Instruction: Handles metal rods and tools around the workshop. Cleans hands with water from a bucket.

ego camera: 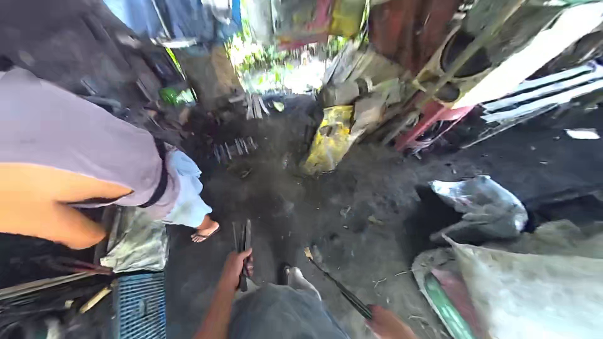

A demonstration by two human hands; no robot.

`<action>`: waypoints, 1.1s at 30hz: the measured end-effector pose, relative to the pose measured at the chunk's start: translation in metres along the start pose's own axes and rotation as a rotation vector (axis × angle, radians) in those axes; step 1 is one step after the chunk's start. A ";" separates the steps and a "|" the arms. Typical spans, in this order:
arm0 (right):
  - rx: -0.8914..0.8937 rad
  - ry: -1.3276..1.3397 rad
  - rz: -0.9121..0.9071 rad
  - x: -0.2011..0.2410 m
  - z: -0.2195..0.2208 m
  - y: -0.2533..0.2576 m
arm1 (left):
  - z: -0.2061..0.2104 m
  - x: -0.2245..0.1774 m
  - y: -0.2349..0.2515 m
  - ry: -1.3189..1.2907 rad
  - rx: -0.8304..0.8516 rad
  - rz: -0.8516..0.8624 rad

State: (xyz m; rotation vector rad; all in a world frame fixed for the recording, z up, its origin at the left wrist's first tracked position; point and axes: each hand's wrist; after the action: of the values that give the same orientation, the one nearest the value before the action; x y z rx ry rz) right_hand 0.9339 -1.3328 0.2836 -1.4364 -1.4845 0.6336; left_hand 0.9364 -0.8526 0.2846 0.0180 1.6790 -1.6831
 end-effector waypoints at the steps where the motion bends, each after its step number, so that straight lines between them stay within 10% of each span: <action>1: -0.044 0.007 0.058 -0.002 -0.017 0.016 | 0.027 -0.023 0.006 -0.029 0.036 0.010; 9: -0.205 0.481 0.054 0.057 -0.087 0.160 | 0.110 -0.181 0.067 -0.015 0.159 0.150; 27: -0.014 0.392 -0.075 0.347 -0.431 0.372 | 0.134 -0.476 0.322 -0.031 0.142 0.057; 33: 0.168 0.700 -0.075 0.471 -0.518 0.536 | 0.116 -0.566 0.511 -0.060 -0.087 -0.141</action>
State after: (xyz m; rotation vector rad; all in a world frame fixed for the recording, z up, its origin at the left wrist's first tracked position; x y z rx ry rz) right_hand 1.6995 -0.9111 0.1640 -1.2805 -0.9020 0.1641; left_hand 1.6553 -0.6115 0.1455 -0.1949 1.7416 -1.6936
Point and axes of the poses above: each hand's wrist, its own y-axis towards the middle knuckle, its own z-axis out of the palm, x = y × z, and after that the axes turned 6 degrees about -z, right-handed
